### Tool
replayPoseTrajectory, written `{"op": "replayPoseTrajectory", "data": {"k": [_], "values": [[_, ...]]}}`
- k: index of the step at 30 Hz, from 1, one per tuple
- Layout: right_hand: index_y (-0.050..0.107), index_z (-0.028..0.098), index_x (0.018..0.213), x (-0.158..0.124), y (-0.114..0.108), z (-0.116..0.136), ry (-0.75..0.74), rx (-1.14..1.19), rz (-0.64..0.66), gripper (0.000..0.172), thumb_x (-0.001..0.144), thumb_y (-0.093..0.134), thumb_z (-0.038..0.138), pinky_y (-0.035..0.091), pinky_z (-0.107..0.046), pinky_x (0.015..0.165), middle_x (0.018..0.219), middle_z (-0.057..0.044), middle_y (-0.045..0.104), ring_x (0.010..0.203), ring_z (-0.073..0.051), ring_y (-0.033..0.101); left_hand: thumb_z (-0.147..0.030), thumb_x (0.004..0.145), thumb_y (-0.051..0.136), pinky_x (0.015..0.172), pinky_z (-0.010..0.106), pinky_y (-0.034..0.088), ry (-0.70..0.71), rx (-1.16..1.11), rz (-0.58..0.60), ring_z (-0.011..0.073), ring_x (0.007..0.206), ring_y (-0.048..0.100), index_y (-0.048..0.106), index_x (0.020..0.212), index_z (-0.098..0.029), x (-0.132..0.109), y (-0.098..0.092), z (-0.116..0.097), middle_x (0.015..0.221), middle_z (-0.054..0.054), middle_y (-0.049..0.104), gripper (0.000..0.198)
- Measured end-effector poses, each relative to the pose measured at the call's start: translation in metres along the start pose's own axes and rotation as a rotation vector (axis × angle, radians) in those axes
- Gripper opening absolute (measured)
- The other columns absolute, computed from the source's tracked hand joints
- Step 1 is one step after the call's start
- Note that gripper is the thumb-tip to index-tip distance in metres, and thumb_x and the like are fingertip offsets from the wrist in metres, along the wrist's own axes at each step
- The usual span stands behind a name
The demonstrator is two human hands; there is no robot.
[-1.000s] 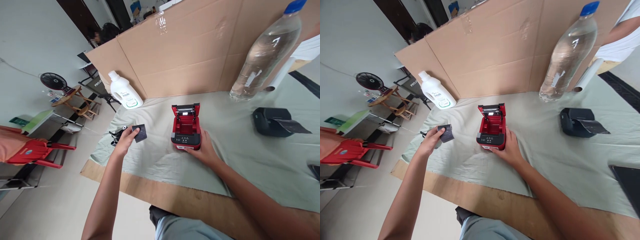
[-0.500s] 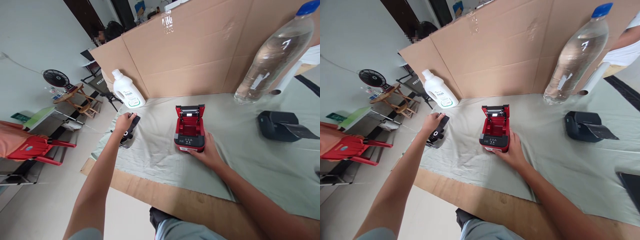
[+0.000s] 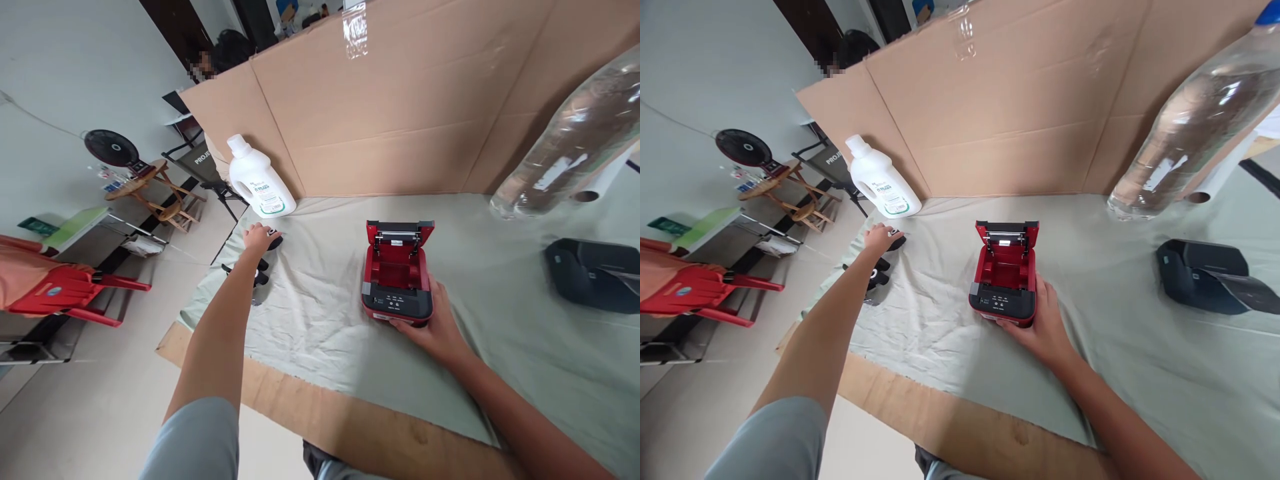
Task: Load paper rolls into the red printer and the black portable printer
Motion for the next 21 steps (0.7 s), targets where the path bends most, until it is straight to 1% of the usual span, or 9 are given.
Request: {"op": "replayPoseTrajectory", "data": {"k": [3,5,8,10,12,14,16,19,21], "values": [[0.035,0.025,0.157,0.001,0.001,-0.001,-0.001,-0.011,0.01,0.095,0.08,0.078,0.059,0.048,-0.065,0.104,0.145,-0.016,0.053,0.13,-0.043,0.051,-0.065,0.094,0.053,0.112,0.053,0.033,-0.041,-0.043,-0.041,0.0418,0.134,0.044,0.073,0.122,-0.02,-0.007,-0.001,0.007,0.138,0.02,0.057,0.057],[0.034,0.024,0.158,0.001,0.001,0.001,0.001,-0.01,0.011,0.096,0.08,0.077,0.06,0.048,-0.065,0.104,0.146,-0.017,0.053,0.131,-0.044,0.05,-0.065,0.095,0.051,0.113,0.054,0.032,-0.097,-0.111,-0.146,0.0409,0.136,0.043,0.07,0.126,-0.021,-0.016,-0.014,0.019,0.141,0.02,0.054,0.057],[0.035,0.025,0.157,0.003,0.0,0.002,-0.005,-0.003,-0.006,0.095,0.08,0.076,0.062,0.049,-0.064,0.103,0.146,-0.016,0.053,0.13,-0.043,0.051,-0.057,0.101,0.044,0.112,0.05,0.034,-0.183,-0.214,-0.265,0.0337,0.124,0.056,0.067,0.125,-0.019,-0.036,-0.035,0.048,0.133,0.017,0.063,0.051],[0.036,0.026,0.156,0.003,0.001,0.002,-0.011,-0.006,0.001,0.093,0.08,0.076,0.062,0.049,-0.064,0.103,0.147,-0.016,0.053,0.128,-0.043,0.053,-0.051,0.1,0.047,0.111,0.045,0.036,-0.172,-0.252,-0.203,0.0286,0.112,0.063,0.07,0.117,-0.019,-0.051,-0.039,0.067,0.119,0.013,0.071,0.044],[0.035,0.026,0.157,0.003,0.002,0.0,-0.012,-0.017,0.008,0.096,0.079,0.077,0.061,0.049,-0.063,0.103,0.146,-0.017,0.053,0.127,-0.043,0.053,-0.051,0.095,0.055,0.111,0.043,0.036,-0.089,-0.285,-0.052,0.0268,0.108,0.066,0.072,0.115,-0.023,-0.064,-0.033,0.077,0.112,0.007,0.076,0.039],[0.034,0.024,0.158,0.002,0.002,-0.002,-0.007,-0.021,0.002,0.101,0.076,0.079,0.062,0.049,-0.063,0.103,0.144,-0.018,0.053,0.127,-0.044,0.052,-0.054,0.089,0.062,0.111,0.043,0.036,0.02,-0.312,0.101,0.0279,0.112,0.067,0.073,0.119,-0.03,-0.074,-0.022,0.078,0.113,0.003,0.078,0.04],[0.035,0.023,0.157,0.001,0.003,-0.004,-0.005,-0.015,-0.006,0.102,0.075,0.08,0.063,0.049,-0.064,0.102,0.142,-0.018,0.054,0.127,-0.044,0.051,-0.055,0.085,0.066,0.113,0.046,0.036,0.073,-0.302,0.193,0.0297,0.113,0.067,0.074,0.122,-0.033,-0.08,-0.014,0.074,0.111,0.003,0.078,0.044],[0.032,0.023,0.159,0.0,0.005,-0.006,0.0,-0.014,-0.007,0.106,0.074,0.081,0.063,0.05,-0.063,0.1,0.141,-0.018,0.054,0.127,-0.043,0.051,-0.05,0.083,0.067,0.111,0.048,0.038,0.062,-0.252,0.204,0.0318,0.109,0.068,0.077,0.118,-0.029,-0.083,-0.015,0.068,0.103,0.007,0.079,0.042],[0.029,0.023,0.161,-0.001,0.005,-0.008,0.006,-0.016,-0.008,0.109,0.074,0.082,0.062,0.051,-0.062,0.1,0.141,-0.017,0.054,0.129,-0.042,0.05,-0.049,0.084,0.067,0.105,0.046,0.044,0.024,-0.282,0.115,0.032,0.106,0.069,0.076,0.12,-0.024,-0.087,-0.03,0.063,0.103,0.01,0.078,0.045]]}}
Point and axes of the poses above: each hand's wrist, its own x-axis towards the middle knuckle, its own y-axis out of the palm, z = x × y, the point moved 5 cm from there along x, towards the middle knuckle
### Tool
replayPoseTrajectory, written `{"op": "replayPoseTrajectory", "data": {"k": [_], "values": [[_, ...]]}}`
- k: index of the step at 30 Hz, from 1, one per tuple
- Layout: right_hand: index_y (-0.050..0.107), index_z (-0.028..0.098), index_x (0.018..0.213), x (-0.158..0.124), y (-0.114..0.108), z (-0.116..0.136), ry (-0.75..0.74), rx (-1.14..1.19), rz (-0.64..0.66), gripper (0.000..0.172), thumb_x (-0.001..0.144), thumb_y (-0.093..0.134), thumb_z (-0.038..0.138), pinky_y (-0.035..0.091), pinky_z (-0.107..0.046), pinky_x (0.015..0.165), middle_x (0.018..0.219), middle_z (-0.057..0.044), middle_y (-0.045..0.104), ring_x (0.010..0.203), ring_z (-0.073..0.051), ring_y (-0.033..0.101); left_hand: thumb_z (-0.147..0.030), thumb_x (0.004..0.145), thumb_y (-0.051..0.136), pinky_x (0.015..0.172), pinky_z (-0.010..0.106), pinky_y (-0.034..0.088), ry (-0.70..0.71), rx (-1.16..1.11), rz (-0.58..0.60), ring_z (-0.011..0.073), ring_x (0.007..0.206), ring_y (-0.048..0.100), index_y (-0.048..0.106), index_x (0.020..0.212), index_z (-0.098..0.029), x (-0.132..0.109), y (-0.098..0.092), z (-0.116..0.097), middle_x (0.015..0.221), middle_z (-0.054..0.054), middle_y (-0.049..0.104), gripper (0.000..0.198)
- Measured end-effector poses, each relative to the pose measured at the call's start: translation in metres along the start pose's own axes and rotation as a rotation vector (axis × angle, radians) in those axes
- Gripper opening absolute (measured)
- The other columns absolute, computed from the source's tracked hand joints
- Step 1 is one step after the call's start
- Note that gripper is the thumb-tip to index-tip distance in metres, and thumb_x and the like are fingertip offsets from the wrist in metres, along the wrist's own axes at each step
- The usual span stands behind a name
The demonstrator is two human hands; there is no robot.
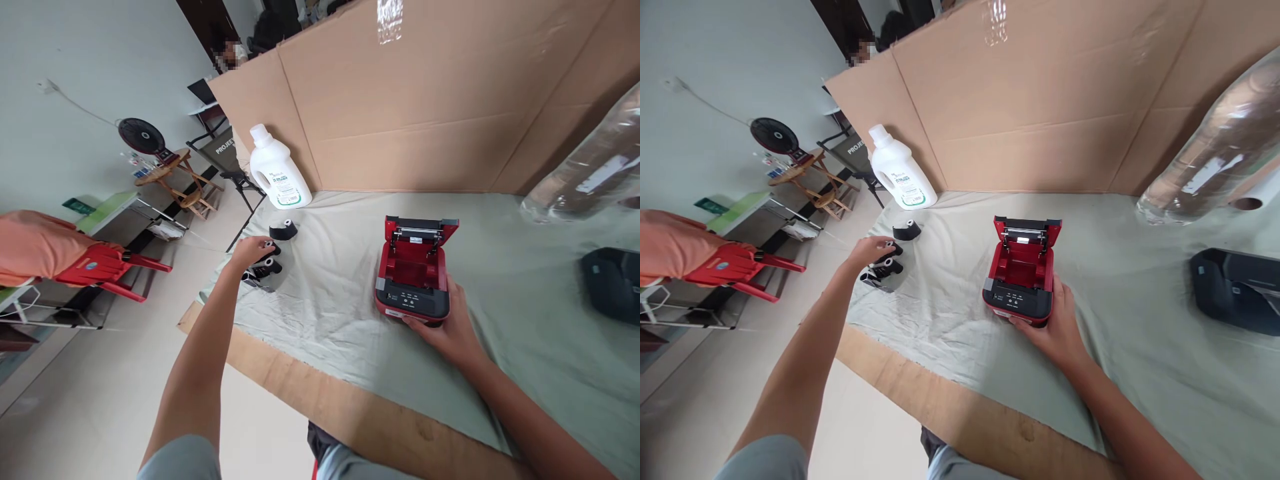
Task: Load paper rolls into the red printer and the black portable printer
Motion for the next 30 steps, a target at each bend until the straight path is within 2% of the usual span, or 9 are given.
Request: {"op": "replayPoseTrajectory", "data": {"k": [4,6,8,10,13,16,21,26,30], "values": [[0.031,0.021,0.16,0.003,-0.02,0.014,-0.12,-0.015,-0.146,0.1,0.079,0.08,0.053,0.053,-0.059,0.098,0.148,-0.02,0.047,0.133,-0.04,0.051,-0.058,0.086,0.064,0.089,0.036,0.053,0.074,-0.458,-0.355,0.0282,0.099,0.07,0.071,0.121,-0.016,-0.034,-0.037,-0.04,0.104,0.013,0.076,0.055],[0.044,0.023,0.152,0.007,-0.04,0.038,-0.258,-0.045,-0.247,0.08,0.082,0.079,0.042,0.054,-0.056,0.097,0.141,-0.018,0.054,0.127,-0.038,0.056,-0.065,0.086,0.064,0.085,0.034,0.055,0.223,-0.763,-0.407,0.0254,0.094,0.071,0.071,0.114,-0.014,-0.063,-0.043,-0.078,0.101,0.012,0.076,0.058],[0.06,0.026,0.135,0.016,-0.059,0.072,-0.379,-0.051,-0.252,0.05,0.087,0.074,0.03,0.056,-0.05,0.093,0.123,-0.013,0.066,0.114,-0.032,0.064,-0.067,0.084,0.068,0.083,0.031,0.055,0.359,-0.96,-0.341,0.0226,0.091,0.07,0.073,0.106,-0.015,-0.094,-0.038,-0.125,0.101,0.01,0.075,0.057],[0.065,0.027,0.122,0.028,-0.072,0.106,-0.427,-0.032,-0.156,0.031,0.093,0.067,0.021,0.057,-0.043,0.086,0.108,-0.008,0.071,0.1,-0.026,0.069,-0.066,0.083,0.072,0.076,0.028,0.054,0.439,-1.074,-0.198,0.0199,0.084,0.069,0.073,0.104,-0.015,-0.124,-0.023,-0.174,0.095,0.008,0.075,0.055],[0.067,0.025,0.12,0.048,-0.079,0.142,-0.427,-0.037,0.006,0.025,0.095,0.063,0.021,0.056,-0.038,0.084,0.109,-0.007,0.073,0.096,-0.023,0.07,-0.065,0.084,0.072,0.065,0.025,0.052,0.483,-1.216,0.055,0.0165,0.071,0.067,0.072,0.107,-0.016,-0.16,0.004,-0.235,0.086,0.005,0.073,0.054],[0.071,0.023,0.112,0.063,-0.075,0.151,-0.399,-0.089,0.153,0.018,0.095,0.064,0.025,0.054,-0.036,0.081,0.101,-0.006,0.075,0.088,-0.022,0.069,-0.064,0.084,0.073,0.059,0.022,0.048,0.471,-1.35,0.196,0.0127,0.063,0.061,0.069,0.11,-0.017,-0.177,0.027,-0.272,0.079,0.001,0.069,0.054],[0.073,0.022,0.109,0.067,-0.068,0.129,-0.303,-0.138,0.349,0.019,0.093,0.062,0.027,0.052,-0.034,0.077,0.102,-0.006,0.076,0.086,-0.022,0.068,-0.068,0.083,0.071,0.057,0.023,0.046,0.373,-1.434,0.22,0.0114,0.059,0.055,0.066,0.107,-0.019,-0.178,0.055,-0.289,0.071,-0.002,0.062,0.055],[0.072,0.021,0.114,0.076,-0.06,0.099,-0.174,-0.251,0.365,0.026,0.095,0.053,0.018,0.052,-0.036,0.084,0.111,-0.008,0.075,0.095,-0.024,0.069,-0.048,0.088,0.073,0.063,0.025,0.048,0.286,-1.329,0.256,0.0119,0.058,0.054,0.043,0.15,-0.024,-0.199,0.077,-0.281,0.063,-0.007,0.056,0.072],[0.07,0.017,0.117,0.093,-0.042,0.083,-0.116,-0.477,0.41,0.029,0.096,0.051,0.013,0.05,-0.039,0.09,0.116,-0.011,0.074,0.105,-0.028,0.069,-0.03,0.088,0.073,0.078,0.028,0.052,0.287,-1.195,0.268,0.014,0.076,0.063,0.034,0.159,-0.027,-0.222,0.083,-0.272,0.077,-0.004,0.066,0.081]]}}
Point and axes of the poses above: each hand's wrist, its own x-axis towards the middle knuckle, its own y-axis out of the palm, z = x × y, the point moved 5 cm from there along x, towards the middle knuckle
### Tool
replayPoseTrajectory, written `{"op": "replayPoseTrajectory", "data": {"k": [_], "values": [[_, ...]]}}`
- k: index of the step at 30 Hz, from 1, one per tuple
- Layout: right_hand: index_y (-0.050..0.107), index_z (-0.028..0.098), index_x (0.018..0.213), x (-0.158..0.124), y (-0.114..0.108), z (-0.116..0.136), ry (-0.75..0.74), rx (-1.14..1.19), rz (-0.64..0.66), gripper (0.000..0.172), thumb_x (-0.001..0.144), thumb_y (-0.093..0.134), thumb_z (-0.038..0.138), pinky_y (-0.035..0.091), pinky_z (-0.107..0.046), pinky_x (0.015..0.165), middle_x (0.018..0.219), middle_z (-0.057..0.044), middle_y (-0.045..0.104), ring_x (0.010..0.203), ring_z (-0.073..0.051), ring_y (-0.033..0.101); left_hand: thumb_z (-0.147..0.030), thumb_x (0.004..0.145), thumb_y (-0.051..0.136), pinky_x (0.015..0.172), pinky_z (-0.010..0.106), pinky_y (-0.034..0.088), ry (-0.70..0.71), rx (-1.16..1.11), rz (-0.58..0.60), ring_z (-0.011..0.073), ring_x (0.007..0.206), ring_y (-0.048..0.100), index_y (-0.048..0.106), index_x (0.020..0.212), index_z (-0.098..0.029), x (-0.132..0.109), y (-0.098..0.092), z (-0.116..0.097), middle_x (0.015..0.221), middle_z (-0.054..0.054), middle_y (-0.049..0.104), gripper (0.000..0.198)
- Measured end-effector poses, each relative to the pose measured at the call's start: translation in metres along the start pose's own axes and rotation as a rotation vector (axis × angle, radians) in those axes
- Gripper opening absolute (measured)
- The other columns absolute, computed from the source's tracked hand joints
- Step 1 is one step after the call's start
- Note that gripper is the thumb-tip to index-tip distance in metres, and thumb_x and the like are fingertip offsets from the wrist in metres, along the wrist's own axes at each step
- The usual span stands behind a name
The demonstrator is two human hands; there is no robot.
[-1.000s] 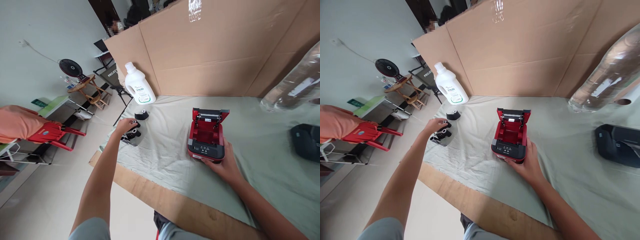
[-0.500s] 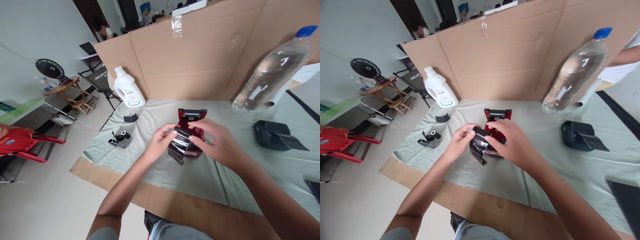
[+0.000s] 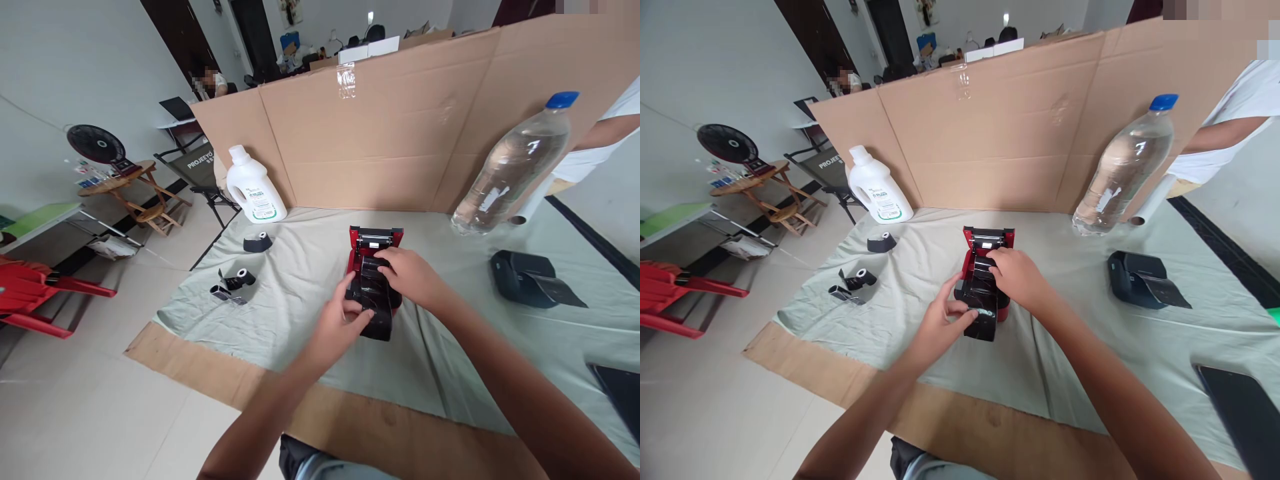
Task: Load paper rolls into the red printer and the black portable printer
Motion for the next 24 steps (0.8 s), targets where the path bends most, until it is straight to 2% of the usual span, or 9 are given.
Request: {"op": "replayPoseTrajectory", "data": {"k": [2,4,7,10,14,18,20,24], "values": [[0.071,0.015,0.117,0.009,0.006,-0.001,0.043,-0.13,0.046,0.028,0.097,0.051,0.013,0.049,-0.04,0.089,0.115,-0.014,0.075,0.106,-0.03,0.069,-0.028,0.088,0.071,0.078,0.029,0.054,-0.061,-0.017,0.04,0.0151,0.078,0.066,0.034,0.16,-0.027,-0.006,0.003,0.006,0.081,-0.002,0.069,0.081],[0.071,0.016,0.117,0.014,0.01,0.001,0.089,-0.221,0.083,0.028,0.098,0.051,0.014,0.049,-0.039,0.085,0.114,-0.015,0.076,0.102,-0.031,0.071,-0.029,0.089,0.07,0.073,0.029,0.055,-0.12,-0.044,0.066,0.0147,0.071,0.066,0.035,0.16,-0.026,-0.009,0.005,0.013,0.077,-0.003,0.068,0.079],[0.072,0.016,0.116,0.018,0.017,0.004,0.135,-0.285,0.14,0.028,0.098,0.05,0.014,0.049,-0.036,0.078,0.108,-0.015,0.077,0.096,-0.03,0.073,-0.034,0.089,0.071,0.061,0.026,0.051,-0.173,-0.054,0.034,0.014,0.06,0.063,0.039,0.158,-0.025,-0.007,0.002,0.019,0.066,-0.006,0.061,0.077],[0.073,0.015,0.107,0.025,0.024,0.007,0.171,-0.341,0.181,0.026,0.095,0.051,0.01,0.048,-0.033,0.074,0.099,-0.015,0.077,0.093,-0.029,0.075,-0.042,0.091,0.068,0.057,0.026,0.049,-0.164,0.001,0.002,0.015,0.06,0.062,0.045,0.155,-0.025,-0.004,-0.004,0.017,0.067,-0.004,0.065,0.07],[0.072,0.014,0.103,0.036,0.028,0.009,0.224,-0.371,0.189,0.027,0.09,0.051,0.004,0.048,-0.031,0.073,0.1,-0.016,0.078,0.094,-0.028,0.075,-0.045,0.087,0.072,0.068,0.03,0.051,-0.053,0.374,0.031,0.019,0.069,0.066,0.063,0.142,-0.029,0.001,-0.01,0.005,0.076,0.0,0.073,0.057],[0.073,0.013,0.102,0.04,0.028,0.013,0.251,-0.372,0.184,0.027,0.089,0.051,0.003,0.05,-0.032,0.073,0.101,-0.019,0.077,0.094,-0.028,0.076,-0.038,0.093,0.065,0.07,0.032,0.048,0.045,0.813,0.038,0.0235,0.073,0.07,0.065,0.14,-0.033,0.007,-0.011,-0.001,0.073,0.002,0.073,0.047],[0.073,0.013,0.101,0.04,0.029,0.015,0.257,-0.374,0.181,0.027,0.09,0.05,0.003,0.05,-0.033,0.076,0.1,-0.019,0.077,0.095,-0.029,0.076,-0.035,0.096,0.061,0.068,0.032,0.046,0.077,0.932,0.038,0.0235,0.072,0.07,0.065,0.14,-0.034,0.009,-0.009,0.0,0.074,0.003,0.074,0.044],[0.074,0.014,0.1,0.041,0.033,0.015,0.274,-0.373,0.188,0.028,0.091,0.05,0.002,0.05,-0.033,0.078,0.101,-0.018,0.078,0.097,-0.028,0.076,-0.033,0.097,0.059,0.064,0.029,0.044,0.115,0.991,0.031,0.0217,0.069,0.07,0.064,0.142,-0.035,0.011,-0.005,0.004,0.074,0.003,0.074,0.045]]}}
Point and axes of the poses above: each hand's wrist, its own x-axis towards the middle knuckle, its own y-axis out of the palm, z = x × y, the point moved 5 cm from there along x, towards the middle knuckle
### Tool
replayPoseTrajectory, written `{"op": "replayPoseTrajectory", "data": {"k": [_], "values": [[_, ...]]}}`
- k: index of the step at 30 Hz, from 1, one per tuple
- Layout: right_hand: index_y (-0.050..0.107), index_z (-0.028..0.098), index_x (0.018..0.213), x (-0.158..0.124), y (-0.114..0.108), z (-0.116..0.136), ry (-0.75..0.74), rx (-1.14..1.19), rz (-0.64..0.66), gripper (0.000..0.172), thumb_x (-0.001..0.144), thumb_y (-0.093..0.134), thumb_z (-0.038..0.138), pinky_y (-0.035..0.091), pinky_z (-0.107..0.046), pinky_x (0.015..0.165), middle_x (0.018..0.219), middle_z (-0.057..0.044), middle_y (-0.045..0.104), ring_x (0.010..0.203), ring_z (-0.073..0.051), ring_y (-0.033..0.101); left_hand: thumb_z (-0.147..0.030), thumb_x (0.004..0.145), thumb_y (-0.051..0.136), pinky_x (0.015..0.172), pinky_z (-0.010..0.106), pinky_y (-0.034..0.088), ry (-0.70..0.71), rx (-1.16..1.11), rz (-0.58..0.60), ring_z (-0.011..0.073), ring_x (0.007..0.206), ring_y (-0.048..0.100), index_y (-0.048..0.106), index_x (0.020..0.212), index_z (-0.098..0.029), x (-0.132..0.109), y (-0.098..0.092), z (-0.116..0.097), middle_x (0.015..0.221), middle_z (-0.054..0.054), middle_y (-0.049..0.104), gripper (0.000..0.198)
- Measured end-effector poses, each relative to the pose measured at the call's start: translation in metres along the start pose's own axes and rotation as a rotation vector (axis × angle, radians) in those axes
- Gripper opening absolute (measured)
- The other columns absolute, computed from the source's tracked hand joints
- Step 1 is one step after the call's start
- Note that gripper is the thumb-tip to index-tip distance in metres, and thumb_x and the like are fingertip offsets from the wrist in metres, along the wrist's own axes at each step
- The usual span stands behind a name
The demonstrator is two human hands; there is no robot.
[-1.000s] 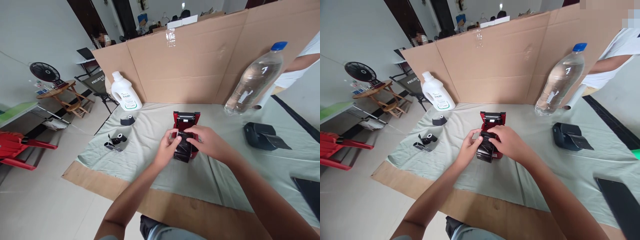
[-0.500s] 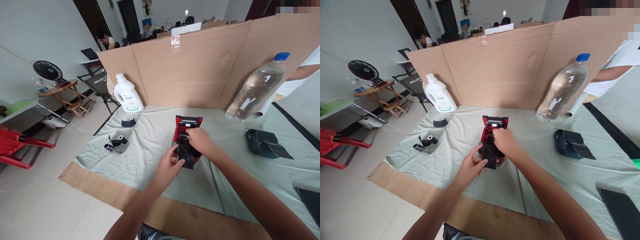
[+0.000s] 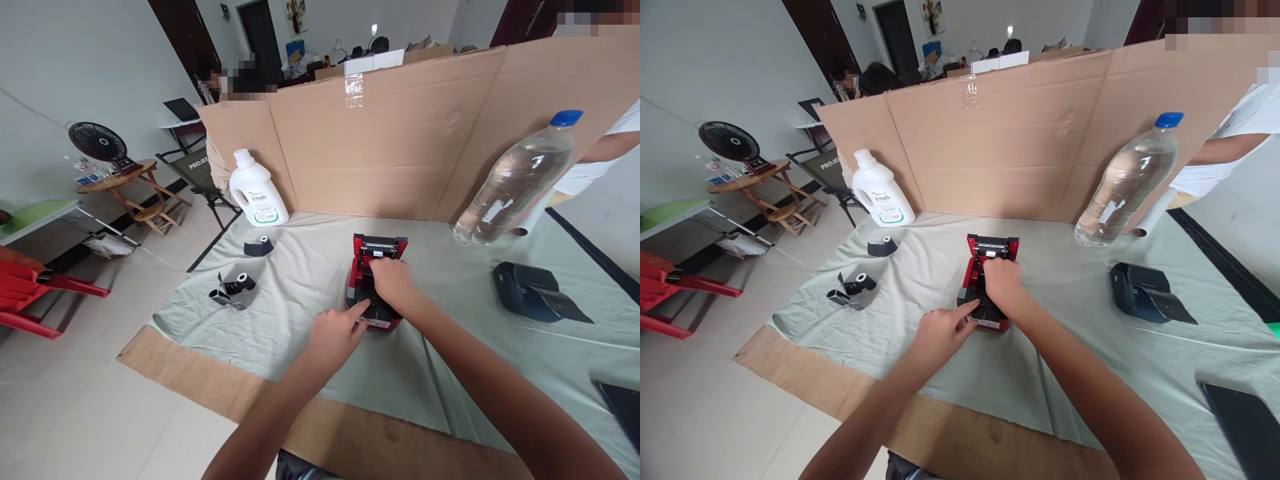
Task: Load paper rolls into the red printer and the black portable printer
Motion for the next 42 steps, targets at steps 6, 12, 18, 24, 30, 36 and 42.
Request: {"op": "replayPoseTrajectory", "data": {"k": [6,12,18,24,30,36,42], "values": [[0.074,0.017,0.094,-0.013,0.0,-0.007,0.0,0.077,-0.05,0.02,0.094,0.055,0.015,0.047,-0.03,0.07,0.099,-0.013,0.077,0.089,-0.025,0.074,-0.03,0.097,0.059,0.059,0.027,0.038,0.066,0.024,-0.089,0.0192,0.067,0.068,0.069,0.136,-0.034,0.003,0.003,0.001,0.079,0.004,0.077,0.04],[0.07,0.022,0.089,-0.029,-0.012,-0.065,0.172,0.583,-0.674,0.033,0.097,0.048,0.045,0.045,-0.033,0.07,0.089,-0.009,0.073,0.076,-0.021,0.061,-0.028,0.101,0.053,0.058,0.027,0.039,0.273,0.038,-0.202,0.0166,0.06,0.063,0.074,0.129,-0.031,-0.003,0.004,0.007,0.075,0.006,0.074,0.035],[0.07,0.02,0.103,0.003,0.013,-0.089,0.008,1.12,-0.548,0.041,0.095,0.049,0.054,0.05,-0.034,0.084,0.098,-0.006,0.073,0.089,-0.021,0.063,-0.025,0.103,0.044,0.057,0.029,0.04,0.375,0.119,-0.27,0.0163,0.059,0.061,0.074,0.128,-0.03,-0.011,0.009,0.01,0.069,0.006,0.069,0.039],[0.069,0.022,0.089,-0.036,0.046,-0.074,-0.037,1.251,-0.532,0.023,0.088,0.062,0.044,0.052,-0.038,0.09,0.128,-0.01,0.065,0.121,-0.027,0.06,-0.022,0.104,0.043,0.054,0.029,0.035,0.454,0.152,-0.358,0.0144,0.053,0.054,0.077,0.123,-0.029,-0.01,0.019,0.017,0.059,0.003,0.058,0.039],[0.043,0.03,0.148,-0.046,0.084,-0.058,0.036,1.493,-0.44,0.061,0.089,0.057,0.036,0.05,-0.041,0.107,0.156,-0.01,0.047,0.139,-0.023,0.051,-0.027,0.102,0.047,0.057,0.029,0.039,0.456,-0.061,-0.362,0.0146,0.055,0.051,0.078,0.117,-0.028,-0.014,0.025,0.022,0.059,0.002,0.054,0.035],[0.041,0.028,0.153,-0.043,0.101,-0.053,0.093,1.619,-0.433,0.067,0.089,0.056,0.04,0.047,-0.042,0.113,0.161,-0.01,0.045,0.141,-0.026,0.051,-0.039,0.095,0.057,0.079,0.029,0.051,-0.04,-0.849,-0.408,0.0162,0.081,0.058,0.063,0.139,-0.025,0.024,0.005,0.044,0.085,0.002,0.058,0.046],[0.05,0.032,0.148,-0.042,0.107,-0.051,0.071,1.771,-0.454,0.064,0.085,0.062,0.034,0.046,-0.042,0.113,0.157,-0.004,0.051,0.137,-0.026,0.054,-0.028,0.085,0.067,0.075,0.025,0.048,-0.305,-1.275,-0.06,0.0154,0.084,0.059,0.062,0.137,-0.024,0.071,0.028,0.045,0.089,0.001,0.058,0.053]]}}
Point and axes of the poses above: each hand's wrist, its own x-axis towards the middle knuckle, its own y-axis out of the palm, z = x × y, the point moved 5 cm from there along x, towards the middle knuckle
